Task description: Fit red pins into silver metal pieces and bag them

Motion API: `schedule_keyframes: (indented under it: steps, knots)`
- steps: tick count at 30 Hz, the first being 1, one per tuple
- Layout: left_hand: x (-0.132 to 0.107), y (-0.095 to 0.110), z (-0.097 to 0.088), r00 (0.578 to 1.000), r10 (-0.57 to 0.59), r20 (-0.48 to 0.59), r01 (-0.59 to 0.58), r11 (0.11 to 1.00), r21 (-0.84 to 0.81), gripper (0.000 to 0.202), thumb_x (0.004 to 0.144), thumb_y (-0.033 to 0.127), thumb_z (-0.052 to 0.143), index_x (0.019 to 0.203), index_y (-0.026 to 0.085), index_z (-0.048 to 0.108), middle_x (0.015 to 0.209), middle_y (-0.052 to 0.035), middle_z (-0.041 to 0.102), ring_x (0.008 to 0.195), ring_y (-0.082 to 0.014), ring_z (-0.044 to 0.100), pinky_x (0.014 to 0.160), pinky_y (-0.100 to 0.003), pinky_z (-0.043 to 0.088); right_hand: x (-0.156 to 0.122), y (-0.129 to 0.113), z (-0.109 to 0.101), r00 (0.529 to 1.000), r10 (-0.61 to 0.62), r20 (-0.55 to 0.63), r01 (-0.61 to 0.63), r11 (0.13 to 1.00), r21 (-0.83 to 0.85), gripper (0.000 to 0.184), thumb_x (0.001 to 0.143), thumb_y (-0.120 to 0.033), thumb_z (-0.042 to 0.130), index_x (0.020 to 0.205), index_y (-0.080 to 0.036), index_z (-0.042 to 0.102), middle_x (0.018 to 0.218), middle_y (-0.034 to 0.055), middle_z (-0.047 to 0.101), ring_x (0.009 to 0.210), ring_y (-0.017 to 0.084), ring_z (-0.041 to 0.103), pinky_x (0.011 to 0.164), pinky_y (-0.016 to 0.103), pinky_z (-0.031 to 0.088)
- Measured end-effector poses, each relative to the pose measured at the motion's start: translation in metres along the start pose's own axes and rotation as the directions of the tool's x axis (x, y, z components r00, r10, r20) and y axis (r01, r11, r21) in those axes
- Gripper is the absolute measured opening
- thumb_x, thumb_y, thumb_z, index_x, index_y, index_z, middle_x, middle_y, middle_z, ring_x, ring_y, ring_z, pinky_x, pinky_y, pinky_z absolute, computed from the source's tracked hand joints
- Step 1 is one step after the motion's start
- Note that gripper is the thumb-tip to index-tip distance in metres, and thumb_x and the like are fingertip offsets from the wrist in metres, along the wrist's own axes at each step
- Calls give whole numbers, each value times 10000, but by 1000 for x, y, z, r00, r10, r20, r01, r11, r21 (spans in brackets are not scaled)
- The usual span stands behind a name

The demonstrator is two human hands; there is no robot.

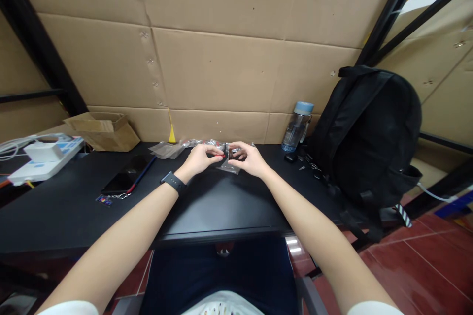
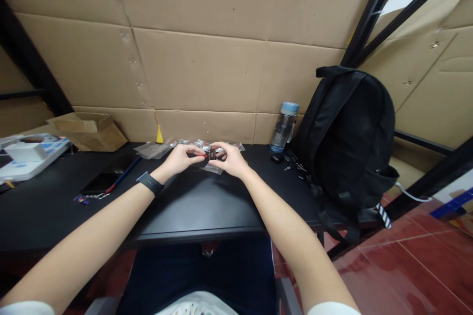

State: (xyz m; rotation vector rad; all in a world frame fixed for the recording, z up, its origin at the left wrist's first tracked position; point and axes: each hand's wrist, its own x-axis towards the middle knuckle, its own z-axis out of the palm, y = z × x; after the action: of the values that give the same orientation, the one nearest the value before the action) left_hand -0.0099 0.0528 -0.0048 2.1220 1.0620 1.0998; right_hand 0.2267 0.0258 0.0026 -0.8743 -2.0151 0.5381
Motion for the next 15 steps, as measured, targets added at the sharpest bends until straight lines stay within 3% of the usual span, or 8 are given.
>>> schedule_keyframes:
  steps: [3, 6, 10, 15]
  knots:
    - [0, -1, 3, 998, -66, 25, 67, 997, -37, 304, 729, 376, 802, 988, 217, 803, 984, -66, 804, 957, -283, 751, 936, -402, 565, 0, 0, 5, 1000, -8, -9, 8, 1000, 26, 559, 764, -369, 816, 1274, -253, 615, 1257, 72, 699, 992, 225, 721, 828, 342, 565]
    - [1, -1, 5, 994, -98, 36, 100, 994, -47, 262, 710, 387, 807, 900, 207, 815, 938, -66, 807, 910, -285, 754, 875, -386, 578, 1, 0, 10, 1000, -17, -16, 18, 999, 50, 545, 747, -354, 830, 1242, -242, 630, 1251, 82, 701, 1012, 241, 728, 821, 348, 570]
    - [1, 0, 6, 997, -64, 39, 67, 995, -77, 243, 740, 409, 767, 839, 192, 814, 870, -55, 804, 839, -259, 743, 819, -352, 565, 1, -2, 16, 996, -78, -38, 80, 995, 56, 509, 756, -331, 826, 1218, -233, 635, 1253, 93, 697, 1003, 246, 739, 779, 336, 570]
    - [1, 0, 5, 999, -11, 42, 11, 1000, 11, 231, 804, 415, 710, 856, 214, 811, 894, -35, 802, 899, -261, 728, 865, -365, 528, 1, -6, 18, 989, -133, -67, 135, 991, 23, 503, 775, -338, 814, 1233, -238, 631, 1246, 97, 696, 994, 242, 739, 776, 337, 576]
